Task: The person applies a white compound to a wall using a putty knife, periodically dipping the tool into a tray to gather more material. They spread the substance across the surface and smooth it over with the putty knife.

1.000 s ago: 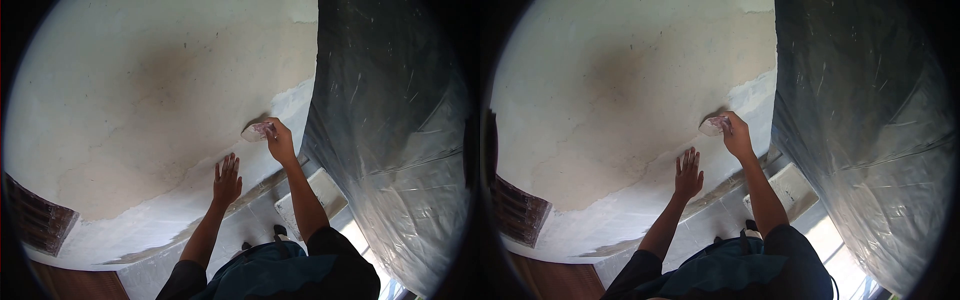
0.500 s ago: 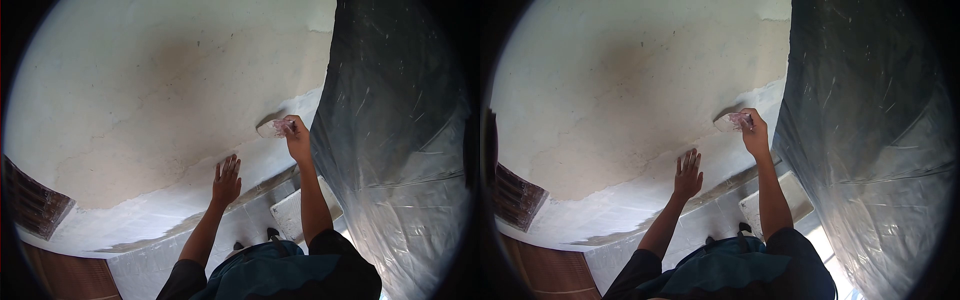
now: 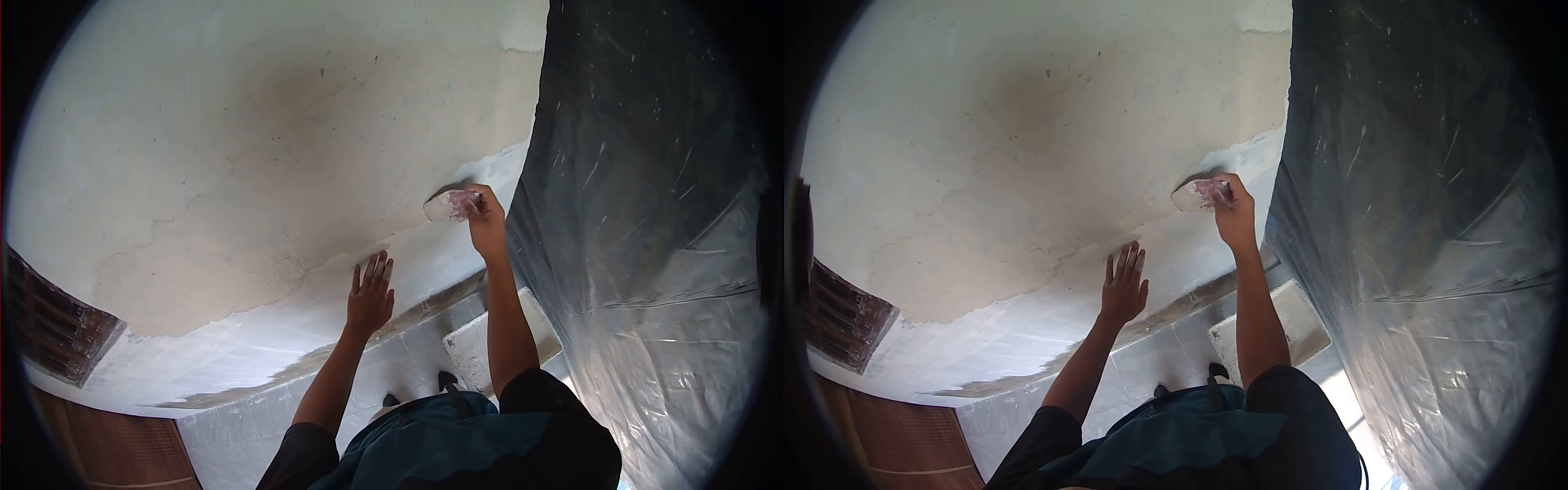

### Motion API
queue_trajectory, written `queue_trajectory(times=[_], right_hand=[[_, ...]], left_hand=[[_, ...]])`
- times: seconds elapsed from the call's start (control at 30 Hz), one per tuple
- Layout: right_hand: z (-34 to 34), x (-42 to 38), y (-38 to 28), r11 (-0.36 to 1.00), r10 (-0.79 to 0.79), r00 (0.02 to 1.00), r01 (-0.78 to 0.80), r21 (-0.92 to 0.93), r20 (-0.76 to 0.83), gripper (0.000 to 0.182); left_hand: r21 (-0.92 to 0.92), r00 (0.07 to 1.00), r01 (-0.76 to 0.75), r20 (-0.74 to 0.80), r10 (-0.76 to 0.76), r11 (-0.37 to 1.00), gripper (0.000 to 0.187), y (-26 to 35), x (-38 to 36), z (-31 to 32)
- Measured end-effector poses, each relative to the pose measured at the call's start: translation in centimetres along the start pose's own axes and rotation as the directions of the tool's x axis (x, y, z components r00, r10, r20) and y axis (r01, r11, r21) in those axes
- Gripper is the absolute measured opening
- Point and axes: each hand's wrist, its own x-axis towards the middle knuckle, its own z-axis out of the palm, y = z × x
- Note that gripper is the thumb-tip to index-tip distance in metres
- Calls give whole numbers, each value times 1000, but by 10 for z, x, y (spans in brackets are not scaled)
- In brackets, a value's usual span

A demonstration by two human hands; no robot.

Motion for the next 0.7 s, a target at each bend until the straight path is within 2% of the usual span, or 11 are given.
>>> queue_trajectory(times=[0.07, 0.13, 0.17, 0.2, 0.27, 0.3, 0.4, 0.47, 0.53, 0.6, 0.7], right_hand=[[-5, -3, 2, 999, -11, 1000, 12, 49, -19, 23], [-3, -9, 4, 998, -59, 993, 62, -28, 98, 24], [0, -11, 6, 982, -69, 985, 94, -165, 155, 24], [1, -12, 7, 982, -68, 986, 93, -164, 151, 24], [3, -9, 8, 997, -67, 998, 67, 27, -1, 23], [-4, -6, 12, 1000, 20, 999, -20, -2, -46, 23], [-5, -12, 13, 990, 14, 1000, -14, 142, -1, 23], [6, -14, 21, 999, -26, 998, 24, 24, 58, 20], [3, -8, 27, 997, 33, 999, -34, 66, 6, 22], [-6, -7, 20, 966, 99, 993, -81, 245, -62, 25], [-12, -11, 23, 979, 84, 996, -89, 181, 34, 24]], left_hand=[[-7, 1000, 2, 3, -2, 1000, 70, -1, 0, -1], [7, 1000, 3, 12, -3, 1000, 70, 0, 0, 0], [7, 1000, -1, 12, 1, 1000, 70, 2, 0, 0], [5, 1000, 0, 16, -1, 1000, 69, 2, 0, 0], [10, 1000, -1, 18, 1, 1000, 69, 0, 0, -2], [-2, 1000, -4, 14, 4, 1000, 69, 0, -1, -2], [1, 1000, -2, 16, 2, 1000, 68, -1, 0, -2], [14, 1000, -1, 28, 1, 1000, 67, 1, 0, -3], [8, 1000, -8, 19, 8, 1000, 67, 0, 0, -7], [1, 1000, -12, 14, 12, 1000, 67, -1, -2, -5], [-2, 1000, -14, 7, 14, 1000, 68, -1, -2, -2]])
